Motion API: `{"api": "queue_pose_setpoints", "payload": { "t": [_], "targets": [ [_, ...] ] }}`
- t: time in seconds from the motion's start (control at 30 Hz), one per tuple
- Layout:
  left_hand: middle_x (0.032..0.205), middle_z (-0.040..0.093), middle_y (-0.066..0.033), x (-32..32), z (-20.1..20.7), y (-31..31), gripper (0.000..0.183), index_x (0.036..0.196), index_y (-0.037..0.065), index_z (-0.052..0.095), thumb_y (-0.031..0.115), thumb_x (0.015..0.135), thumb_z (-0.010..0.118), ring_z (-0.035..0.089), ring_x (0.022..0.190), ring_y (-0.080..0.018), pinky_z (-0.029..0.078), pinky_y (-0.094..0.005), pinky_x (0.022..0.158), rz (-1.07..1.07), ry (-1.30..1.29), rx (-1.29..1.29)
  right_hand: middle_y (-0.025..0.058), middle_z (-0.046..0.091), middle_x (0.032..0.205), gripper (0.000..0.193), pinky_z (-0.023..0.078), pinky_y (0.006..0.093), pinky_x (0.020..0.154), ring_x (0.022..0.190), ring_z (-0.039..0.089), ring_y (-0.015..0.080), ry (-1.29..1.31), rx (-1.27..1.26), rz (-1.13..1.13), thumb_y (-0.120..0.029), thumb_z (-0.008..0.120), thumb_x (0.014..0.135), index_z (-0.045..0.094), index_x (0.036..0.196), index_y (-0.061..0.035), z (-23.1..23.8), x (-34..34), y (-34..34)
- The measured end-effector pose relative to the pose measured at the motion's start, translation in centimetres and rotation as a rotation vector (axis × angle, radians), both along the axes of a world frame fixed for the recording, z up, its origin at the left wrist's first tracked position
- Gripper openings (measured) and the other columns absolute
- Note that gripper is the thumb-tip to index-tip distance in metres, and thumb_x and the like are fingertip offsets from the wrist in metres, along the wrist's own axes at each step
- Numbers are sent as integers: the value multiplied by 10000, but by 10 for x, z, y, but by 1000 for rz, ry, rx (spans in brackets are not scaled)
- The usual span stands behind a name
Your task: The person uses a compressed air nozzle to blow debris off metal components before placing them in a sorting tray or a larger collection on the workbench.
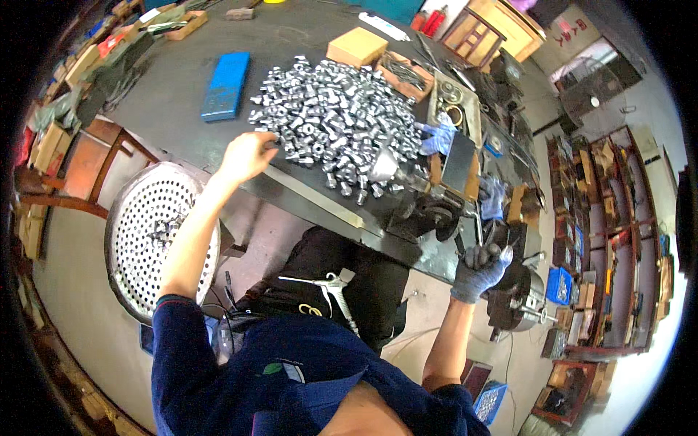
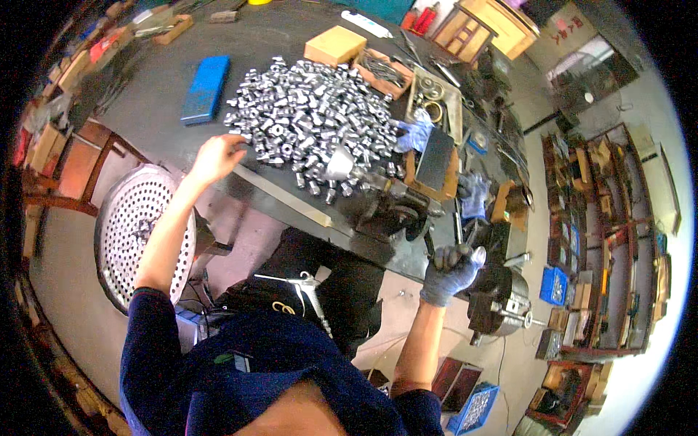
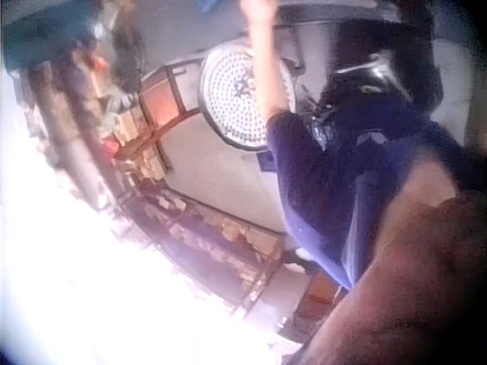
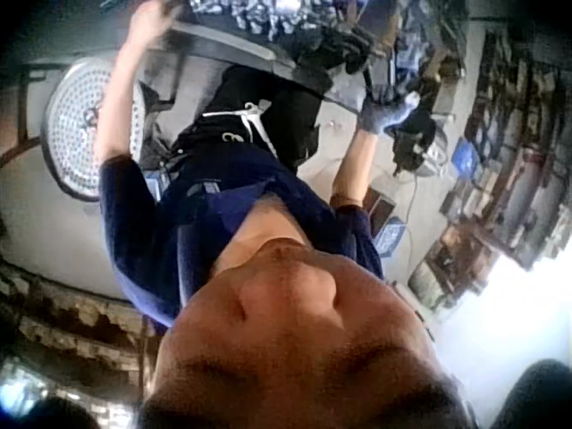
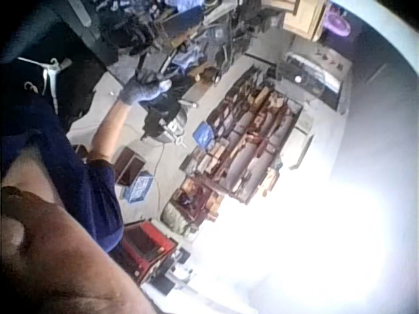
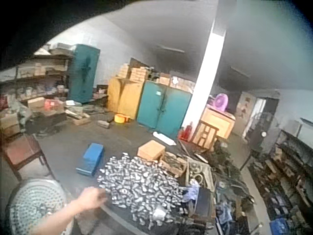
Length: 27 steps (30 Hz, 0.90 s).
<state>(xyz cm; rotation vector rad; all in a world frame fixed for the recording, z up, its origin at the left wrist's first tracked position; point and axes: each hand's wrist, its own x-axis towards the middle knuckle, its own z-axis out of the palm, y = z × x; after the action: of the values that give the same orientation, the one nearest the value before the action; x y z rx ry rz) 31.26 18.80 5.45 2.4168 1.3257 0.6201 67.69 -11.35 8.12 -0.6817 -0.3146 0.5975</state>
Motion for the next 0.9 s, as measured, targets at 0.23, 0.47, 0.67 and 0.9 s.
{"api": "queue_pose_setpoints", "payload": {
  "t": [0.23, 0.47, 0.67, 0.9],
  "targets": [
    [781, 647, -136, 32, -12, -6, 269, 933, 104, 644, 285, 734, 655, 634, 777, -303, 500, -414, 688, -24, 28, 84, -36, 322, 483, 368, 244, 227, 356, 395, 281, 82, 49, -98, -9, -419, 544, 867, 538, 716, -84, -40, 9, 1],
    [678, 637, -94, 47, -29, 9, 228, 858, 133, 622, 316, 727, 660, 637, 701, -288, 493, -400, 642, 155, -40, -31, -64, 293, 505, 375, 203, 204, 360, 405, 250, 50, 69, -112, 17, -454, 563, 849, 518, 744, -97, -44, 10, 2],
    [692, 639, -107, 41, -27, 10, 235, 910, 126, 647, 225, 698, 639, 636, 699, -288, 496, -389, 648, 98, -1, -11, -62, 298, 506, 358, 210, 197, 360, 405, 260, 49, 73, -131, -1, -447, 582, 835, 521, 748, -105, -44, 11, 4],
    [646, 621, -110, 30, -23, 14, 128, 773, 30, 619, 123, 688, 641, 617, 551, -189, 496, -309, 570, 91, -419, -401, -55, 316, 507, 367, 212, 200, 353, 395, 266, 52, 82, -97, 38, -445, 591, 829, 510, 730, -101, -44, 9, 4]
  ]
}}
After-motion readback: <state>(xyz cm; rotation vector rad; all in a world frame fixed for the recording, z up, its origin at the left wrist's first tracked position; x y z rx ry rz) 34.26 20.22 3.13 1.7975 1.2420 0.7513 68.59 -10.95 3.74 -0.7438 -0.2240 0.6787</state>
